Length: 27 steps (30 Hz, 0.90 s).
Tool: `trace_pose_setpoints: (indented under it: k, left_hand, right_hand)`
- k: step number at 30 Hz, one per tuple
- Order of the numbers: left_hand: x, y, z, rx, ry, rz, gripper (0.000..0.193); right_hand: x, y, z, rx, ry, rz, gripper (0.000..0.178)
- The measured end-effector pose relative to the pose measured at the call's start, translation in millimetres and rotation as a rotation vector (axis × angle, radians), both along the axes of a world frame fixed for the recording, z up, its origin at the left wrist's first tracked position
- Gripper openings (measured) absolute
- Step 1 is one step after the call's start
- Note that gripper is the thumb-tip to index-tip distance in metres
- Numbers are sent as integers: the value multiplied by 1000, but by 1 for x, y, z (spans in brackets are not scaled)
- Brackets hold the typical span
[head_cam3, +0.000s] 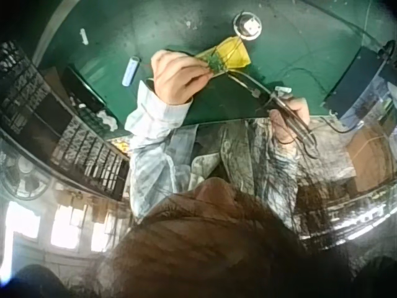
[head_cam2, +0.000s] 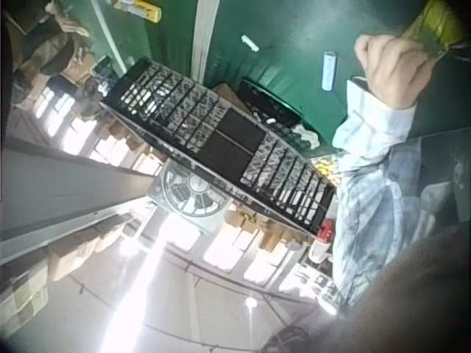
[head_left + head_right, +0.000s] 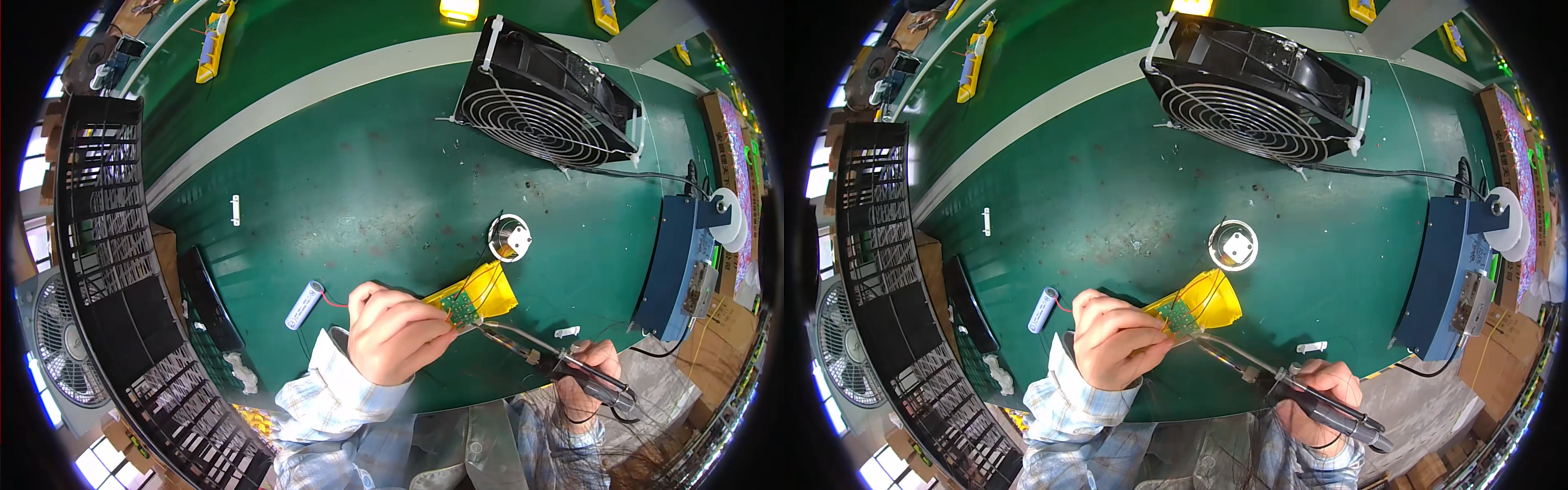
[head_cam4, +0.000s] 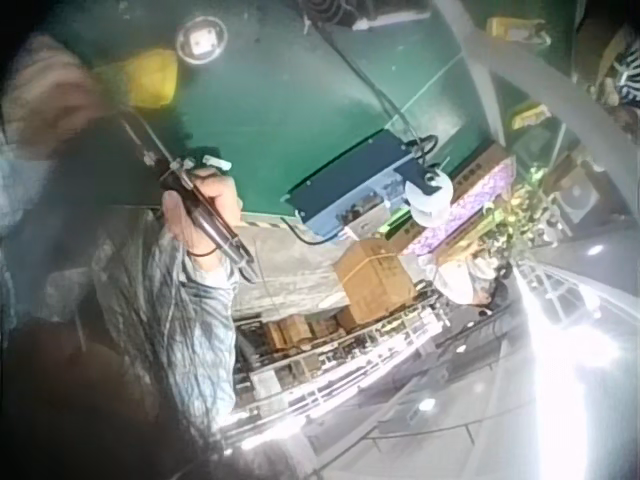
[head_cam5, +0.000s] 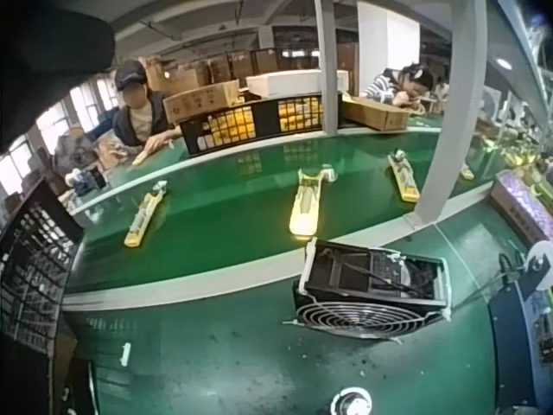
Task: The person assembles flashlights by taking flashlight housings from the conveyor, placing batteries inside, soldering electrical wires and circuit boards using a soldering iron, and returning the assembled flashlights to the conveyor.
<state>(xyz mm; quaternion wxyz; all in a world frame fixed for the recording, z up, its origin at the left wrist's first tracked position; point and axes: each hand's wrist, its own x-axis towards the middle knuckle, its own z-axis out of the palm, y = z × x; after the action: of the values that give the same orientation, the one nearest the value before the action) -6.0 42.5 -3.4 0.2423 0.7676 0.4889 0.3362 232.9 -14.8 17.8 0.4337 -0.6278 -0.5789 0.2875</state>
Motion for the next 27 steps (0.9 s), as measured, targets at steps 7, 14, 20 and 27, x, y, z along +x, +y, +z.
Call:
trace_pose_setpoints:
  k: [7,14,20,27]
  left_hand:
    - [4,-2,6,24,92,70,19]
    - [2,-3,5,5,109,71,17]
    - [3,1,4,62,75,58,21]
    - [2,1,5,56,77,56,21]
  right_hand:
    - [-13,12,3,-109,582,-76,30]
    - [-6,13,3,-160,568,16,29]
    - [-15,12,4,-154,503,-42,31]
    - [-10,12,5,-180,446,17,28]
